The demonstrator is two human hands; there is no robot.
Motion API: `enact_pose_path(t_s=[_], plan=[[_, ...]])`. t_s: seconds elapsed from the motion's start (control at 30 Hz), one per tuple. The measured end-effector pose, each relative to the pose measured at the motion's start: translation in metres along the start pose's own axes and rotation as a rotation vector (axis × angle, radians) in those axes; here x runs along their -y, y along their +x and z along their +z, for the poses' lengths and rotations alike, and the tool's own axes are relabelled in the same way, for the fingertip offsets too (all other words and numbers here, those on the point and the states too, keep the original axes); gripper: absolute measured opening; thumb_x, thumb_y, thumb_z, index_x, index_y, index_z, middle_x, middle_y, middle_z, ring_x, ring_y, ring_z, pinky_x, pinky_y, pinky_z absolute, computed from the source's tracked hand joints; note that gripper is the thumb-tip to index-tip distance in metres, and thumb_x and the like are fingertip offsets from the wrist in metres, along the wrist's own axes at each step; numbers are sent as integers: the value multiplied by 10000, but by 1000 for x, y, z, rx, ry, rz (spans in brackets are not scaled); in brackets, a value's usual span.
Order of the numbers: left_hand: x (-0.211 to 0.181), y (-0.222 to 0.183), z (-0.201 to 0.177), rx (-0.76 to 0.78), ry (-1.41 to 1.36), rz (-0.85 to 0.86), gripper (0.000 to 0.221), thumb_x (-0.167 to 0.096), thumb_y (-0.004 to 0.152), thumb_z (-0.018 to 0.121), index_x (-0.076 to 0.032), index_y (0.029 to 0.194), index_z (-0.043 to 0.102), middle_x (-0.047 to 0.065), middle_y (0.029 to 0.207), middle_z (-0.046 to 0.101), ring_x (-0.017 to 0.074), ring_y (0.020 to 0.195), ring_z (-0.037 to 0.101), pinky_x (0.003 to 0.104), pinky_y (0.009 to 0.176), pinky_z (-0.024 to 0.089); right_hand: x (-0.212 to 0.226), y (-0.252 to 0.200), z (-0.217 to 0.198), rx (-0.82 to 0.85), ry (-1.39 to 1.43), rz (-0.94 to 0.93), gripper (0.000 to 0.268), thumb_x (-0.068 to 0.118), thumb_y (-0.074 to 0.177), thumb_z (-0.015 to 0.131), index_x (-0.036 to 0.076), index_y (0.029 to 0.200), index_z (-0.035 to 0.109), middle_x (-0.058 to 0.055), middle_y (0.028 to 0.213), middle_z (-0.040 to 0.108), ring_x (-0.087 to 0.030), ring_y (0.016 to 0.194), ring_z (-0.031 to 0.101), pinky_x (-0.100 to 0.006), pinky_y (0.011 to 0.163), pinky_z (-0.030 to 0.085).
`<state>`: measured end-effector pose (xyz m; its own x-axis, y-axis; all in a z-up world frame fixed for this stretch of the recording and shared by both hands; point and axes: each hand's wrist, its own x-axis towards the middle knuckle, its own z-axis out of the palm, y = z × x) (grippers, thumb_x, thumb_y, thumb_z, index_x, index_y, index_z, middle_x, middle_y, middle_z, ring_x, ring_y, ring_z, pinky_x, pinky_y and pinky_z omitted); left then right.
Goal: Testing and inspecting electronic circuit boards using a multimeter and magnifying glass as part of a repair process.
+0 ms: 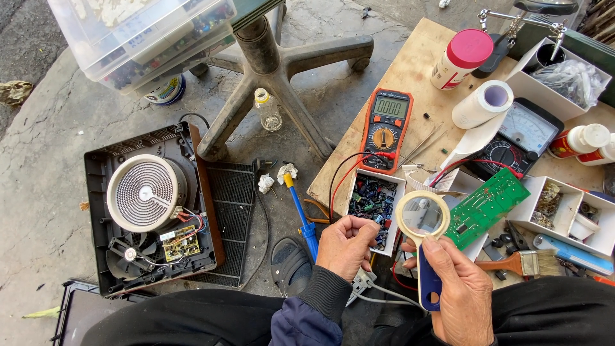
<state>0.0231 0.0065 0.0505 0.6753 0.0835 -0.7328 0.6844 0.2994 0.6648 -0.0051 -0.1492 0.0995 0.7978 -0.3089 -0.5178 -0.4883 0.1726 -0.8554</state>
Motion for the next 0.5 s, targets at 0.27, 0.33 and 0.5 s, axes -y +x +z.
enact_pose_path(t_s=[0.27, 0.33, 0.5], plan=[[2, 2, -2, 0, 6, 4, 155, -186, 964, 793, -38, 1002, 770, 113, 791, 726, 110, 431, 542, 239, 372, 506, 4, -1, 4, -14, 2, 18, 329, 140, 1092, 647, -99, 1260, 798, -211, 1071, 804, -264, 805, 683, -343, 757, 564], [2, 2, -2, -2, 6, 2, 155, -185, 964, 794, -38, 1005, 770, 117, 793, 727, 110, 432, 543, 239, 373, 508, 5, -2, 5, -20, 3, 33, 338, 141, 1091, 646, -101, 1275, 793, -218, 1077, 801, -272, 809, 687, -350, 757, 567], [-3, 0, -3, -7, 34, -20, 149, -192, 979, 789, -50, 1021, 776, 114, 817, 743, 105, 449, 558, 229, 390, 516, 8, -2, 7, -28, -3, 47, 345, 146, 1088, 648, -95, 1288, 793, -215, 1087, 803, -274, 808, 693, -347, 747, 556]])
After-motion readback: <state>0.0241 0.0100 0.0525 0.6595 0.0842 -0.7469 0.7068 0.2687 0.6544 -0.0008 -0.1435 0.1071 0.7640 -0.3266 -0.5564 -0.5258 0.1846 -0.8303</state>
